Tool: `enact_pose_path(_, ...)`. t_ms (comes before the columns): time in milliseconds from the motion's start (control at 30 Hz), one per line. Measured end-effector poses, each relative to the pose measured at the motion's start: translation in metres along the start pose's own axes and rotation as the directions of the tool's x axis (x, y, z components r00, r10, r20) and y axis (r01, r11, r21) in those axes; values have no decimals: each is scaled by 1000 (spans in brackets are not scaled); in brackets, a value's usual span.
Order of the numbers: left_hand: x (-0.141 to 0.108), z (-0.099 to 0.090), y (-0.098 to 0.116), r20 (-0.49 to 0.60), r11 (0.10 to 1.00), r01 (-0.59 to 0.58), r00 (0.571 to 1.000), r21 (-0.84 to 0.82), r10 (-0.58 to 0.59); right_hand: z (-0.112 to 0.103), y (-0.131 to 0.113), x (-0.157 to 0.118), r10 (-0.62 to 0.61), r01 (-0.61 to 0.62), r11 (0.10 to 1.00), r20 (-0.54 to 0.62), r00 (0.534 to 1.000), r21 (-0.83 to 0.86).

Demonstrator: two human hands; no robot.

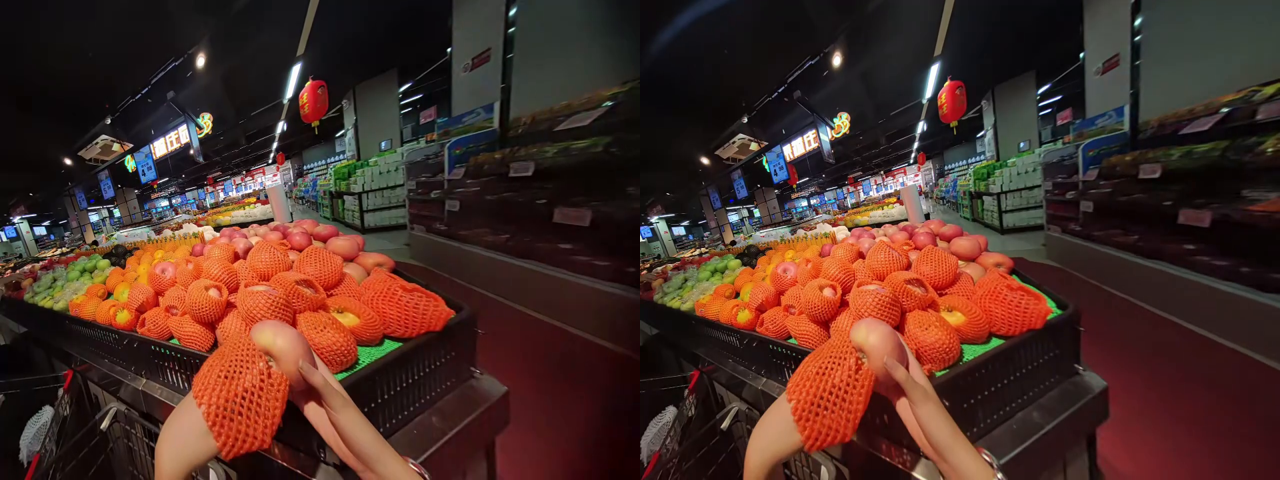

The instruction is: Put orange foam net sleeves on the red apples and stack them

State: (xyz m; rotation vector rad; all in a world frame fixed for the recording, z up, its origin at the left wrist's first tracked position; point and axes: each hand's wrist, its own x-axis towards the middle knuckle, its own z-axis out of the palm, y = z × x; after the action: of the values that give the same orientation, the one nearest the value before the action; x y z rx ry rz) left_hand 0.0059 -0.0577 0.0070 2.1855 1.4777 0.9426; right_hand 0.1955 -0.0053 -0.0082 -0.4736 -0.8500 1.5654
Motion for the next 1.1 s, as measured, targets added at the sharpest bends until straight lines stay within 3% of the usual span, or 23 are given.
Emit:
enact_pose_path(133, 3, 2, 7, 170, 997, -75, 982, -36, 80, 6, 7, 5, -37, 41, 998, -68, 997, 56)
enact_pose_path(300, 4, 0, 17, 186, 993, -114, 976, -1, 112, 18, 8, 8, -121, 129, 989, -115, 986, 66)
enact_pose_path(500, 10, 13, 27, 141, 983, -181, 973, -28, 183, 32, 14, 2, -232, 229, 973, -218, 948, -43)
enact_pose_path(667, 6, 12, 31, 77, 991, -131, 988, -7, 131, 22, 17, -7, -237, 225, 949, -30, 971, -218)
enact_pose_path(833, 1, 6, 27, -2, 1000, -15, 1000, 2, 15, 14, 16, -12, -253, 303, 881, 179, 951, -363)
enact_pose_path(1100, -3, 14, 19, -90, 989, 96, 990, -115, -106, 5, -2, -23, -238, 344, 869, 309, 921, -356)
